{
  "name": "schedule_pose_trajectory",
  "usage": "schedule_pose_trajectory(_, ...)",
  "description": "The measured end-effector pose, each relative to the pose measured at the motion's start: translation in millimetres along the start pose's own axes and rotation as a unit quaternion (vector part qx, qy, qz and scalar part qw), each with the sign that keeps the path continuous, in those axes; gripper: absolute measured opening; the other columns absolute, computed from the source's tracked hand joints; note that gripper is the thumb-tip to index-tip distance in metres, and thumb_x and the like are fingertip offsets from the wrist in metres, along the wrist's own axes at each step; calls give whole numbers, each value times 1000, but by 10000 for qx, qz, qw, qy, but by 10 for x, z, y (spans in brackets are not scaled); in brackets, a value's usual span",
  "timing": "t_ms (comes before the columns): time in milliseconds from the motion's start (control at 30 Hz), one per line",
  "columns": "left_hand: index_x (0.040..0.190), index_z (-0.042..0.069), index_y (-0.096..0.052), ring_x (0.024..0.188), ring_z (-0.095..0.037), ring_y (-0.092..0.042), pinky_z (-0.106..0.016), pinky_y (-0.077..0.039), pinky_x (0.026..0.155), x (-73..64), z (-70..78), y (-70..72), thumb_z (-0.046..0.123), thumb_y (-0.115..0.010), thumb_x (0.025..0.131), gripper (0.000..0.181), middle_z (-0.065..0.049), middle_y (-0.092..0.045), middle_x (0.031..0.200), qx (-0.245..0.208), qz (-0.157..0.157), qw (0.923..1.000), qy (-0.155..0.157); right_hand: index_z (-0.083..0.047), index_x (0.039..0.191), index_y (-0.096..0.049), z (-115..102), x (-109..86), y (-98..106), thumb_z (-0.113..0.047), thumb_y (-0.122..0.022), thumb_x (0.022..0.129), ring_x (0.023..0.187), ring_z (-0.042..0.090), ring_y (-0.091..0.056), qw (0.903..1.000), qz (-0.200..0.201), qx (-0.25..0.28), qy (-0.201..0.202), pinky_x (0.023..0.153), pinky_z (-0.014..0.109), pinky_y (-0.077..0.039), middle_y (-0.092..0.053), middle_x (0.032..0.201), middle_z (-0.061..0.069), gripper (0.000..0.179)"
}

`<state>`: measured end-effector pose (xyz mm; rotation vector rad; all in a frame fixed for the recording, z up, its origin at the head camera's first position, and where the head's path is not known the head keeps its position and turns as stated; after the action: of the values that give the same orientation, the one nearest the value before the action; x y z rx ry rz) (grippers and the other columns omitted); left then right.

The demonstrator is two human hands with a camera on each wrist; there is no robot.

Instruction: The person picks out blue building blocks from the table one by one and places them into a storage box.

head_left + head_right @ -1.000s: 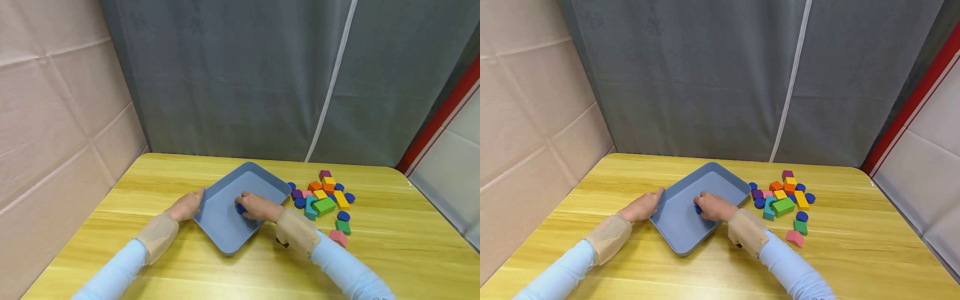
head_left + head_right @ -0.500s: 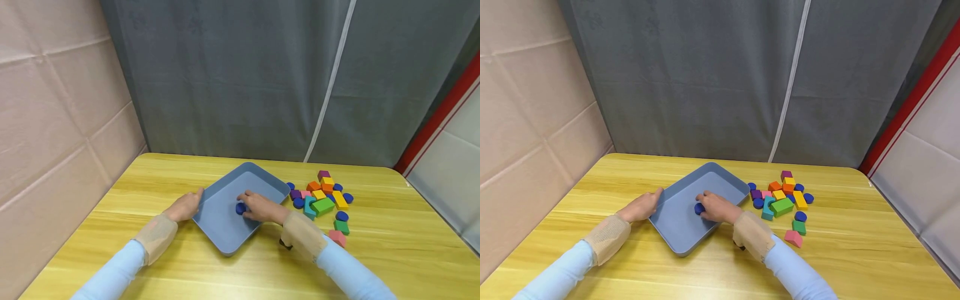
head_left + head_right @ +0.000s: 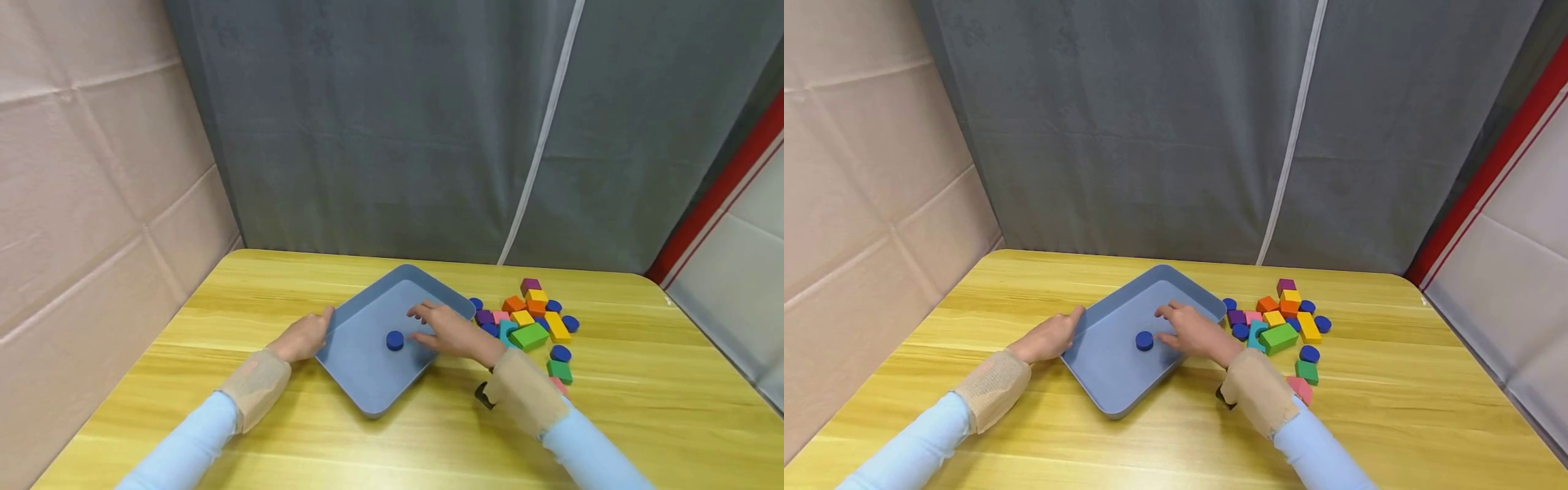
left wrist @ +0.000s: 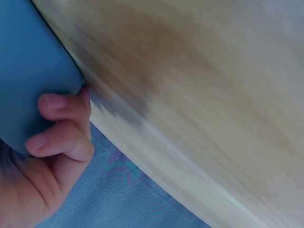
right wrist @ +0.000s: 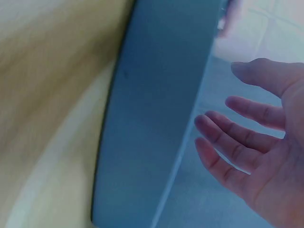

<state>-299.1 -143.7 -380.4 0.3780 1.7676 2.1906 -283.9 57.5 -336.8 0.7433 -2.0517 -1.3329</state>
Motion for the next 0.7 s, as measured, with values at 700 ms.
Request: schedule_pose_trajectory(700,109,-3,-39,59,-21,-51,-31,-42,53,8,-36,0,-5,-54,78,35,-10,-50,64,-40,-42,10000,-71,3,98,-60,361,-663,419,-6,-64,79,75,22,-58,9941,1064,-68,-210,67,33,-50,-60,86,12,21)
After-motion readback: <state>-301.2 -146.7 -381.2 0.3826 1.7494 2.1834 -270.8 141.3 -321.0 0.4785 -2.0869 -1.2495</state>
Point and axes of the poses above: each hand's wrist, its own x-axis towards the middle knuckle, its own y-axis out of the back of the hand, z = x × y, the point moved 7 cm from there along x, towards the middle knuckle
